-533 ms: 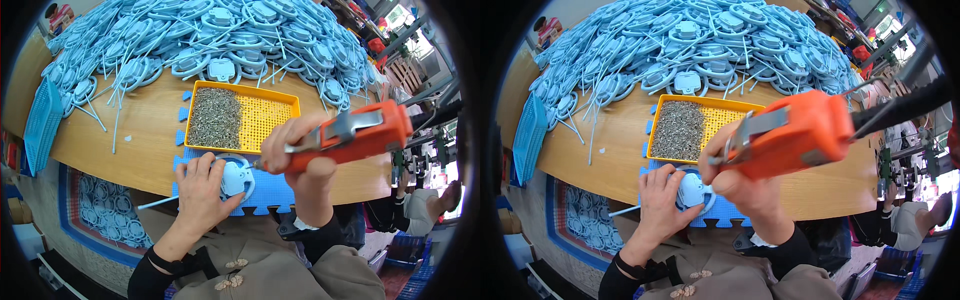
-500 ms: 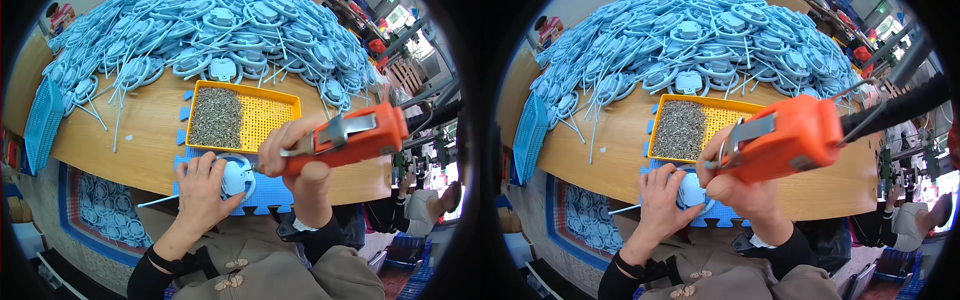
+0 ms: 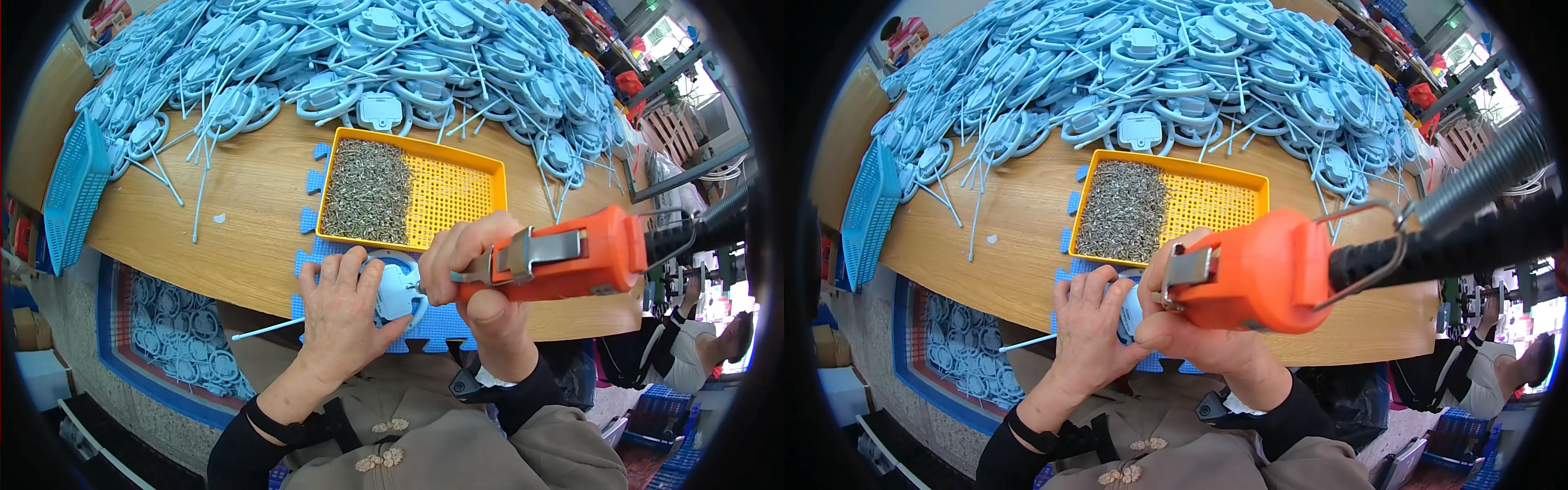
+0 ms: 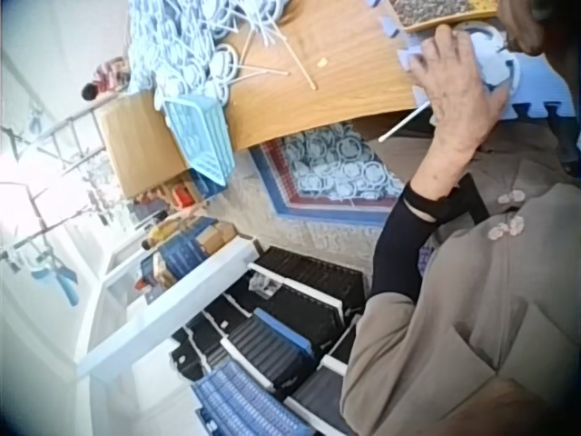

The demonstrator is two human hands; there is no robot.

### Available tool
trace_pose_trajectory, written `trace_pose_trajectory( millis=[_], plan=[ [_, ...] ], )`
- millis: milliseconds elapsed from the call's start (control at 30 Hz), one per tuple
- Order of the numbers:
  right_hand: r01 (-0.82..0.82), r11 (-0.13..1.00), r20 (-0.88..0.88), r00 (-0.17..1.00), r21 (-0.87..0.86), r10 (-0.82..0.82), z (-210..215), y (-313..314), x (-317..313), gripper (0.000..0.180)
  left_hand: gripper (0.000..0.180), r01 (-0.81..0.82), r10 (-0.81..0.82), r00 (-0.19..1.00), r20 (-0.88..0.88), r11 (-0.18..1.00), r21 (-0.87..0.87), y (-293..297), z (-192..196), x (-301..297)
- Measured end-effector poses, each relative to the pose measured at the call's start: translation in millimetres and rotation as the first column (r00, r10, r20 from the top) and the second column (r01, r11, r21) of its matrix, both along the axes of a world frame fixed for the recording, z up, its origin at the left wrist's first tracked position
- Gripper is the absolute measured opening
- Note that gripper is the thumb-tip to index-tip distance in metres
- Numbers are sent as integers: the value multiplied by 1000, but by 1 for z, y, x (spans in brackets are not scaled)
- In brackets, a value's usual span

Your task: Assembling blue plastic circular components using an electric screwdriver.

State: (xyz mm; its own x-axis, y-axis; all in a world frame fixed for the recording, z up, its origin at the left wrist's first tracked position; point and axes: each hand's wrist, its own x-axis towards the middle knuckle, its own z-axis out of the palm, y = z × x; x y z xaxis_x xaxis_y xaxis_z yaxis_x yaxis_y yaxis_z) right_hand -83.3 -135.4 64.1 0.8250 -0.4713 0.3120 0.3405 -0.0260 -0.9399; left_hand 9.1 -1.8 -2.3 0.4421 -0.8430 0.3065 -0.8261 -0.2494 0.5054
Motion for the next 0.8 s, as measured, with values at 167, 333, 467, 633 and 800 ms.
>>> trace_pose_trajectory(
  millis=[167, 333, 467, 633, 800],
  plan=[
    [14, 999, 56, 998, -49, -11, -16, 5, 8, 53, 63, -10, 10, 1000, 19, 1000, 4, 7, 5, 5],
    [-124, 985, 148, 983, 121, 106, -7, -7, 9, 54, 65, -6, 7, 1000, -23, 1000, 20, 50, 11, 15],
    [18, 998, 342, 939, 52, -35, 7, -27, -2, 55, 72, -152, 156, 988, -5, 970, 190, 136, 37, 49],
    [-9, 997, 343, 939, 82, -19, 6, -35, 19, 55, 89, -364, 332, 928, 168, 903, 229, 170, 46, 153],
    [114, 989, 421, 896, 91, -142, 2, -41, 36, 54, 87, -573, 571, 806, 153, 819, -38, 107, 11, 316]
  ],
)
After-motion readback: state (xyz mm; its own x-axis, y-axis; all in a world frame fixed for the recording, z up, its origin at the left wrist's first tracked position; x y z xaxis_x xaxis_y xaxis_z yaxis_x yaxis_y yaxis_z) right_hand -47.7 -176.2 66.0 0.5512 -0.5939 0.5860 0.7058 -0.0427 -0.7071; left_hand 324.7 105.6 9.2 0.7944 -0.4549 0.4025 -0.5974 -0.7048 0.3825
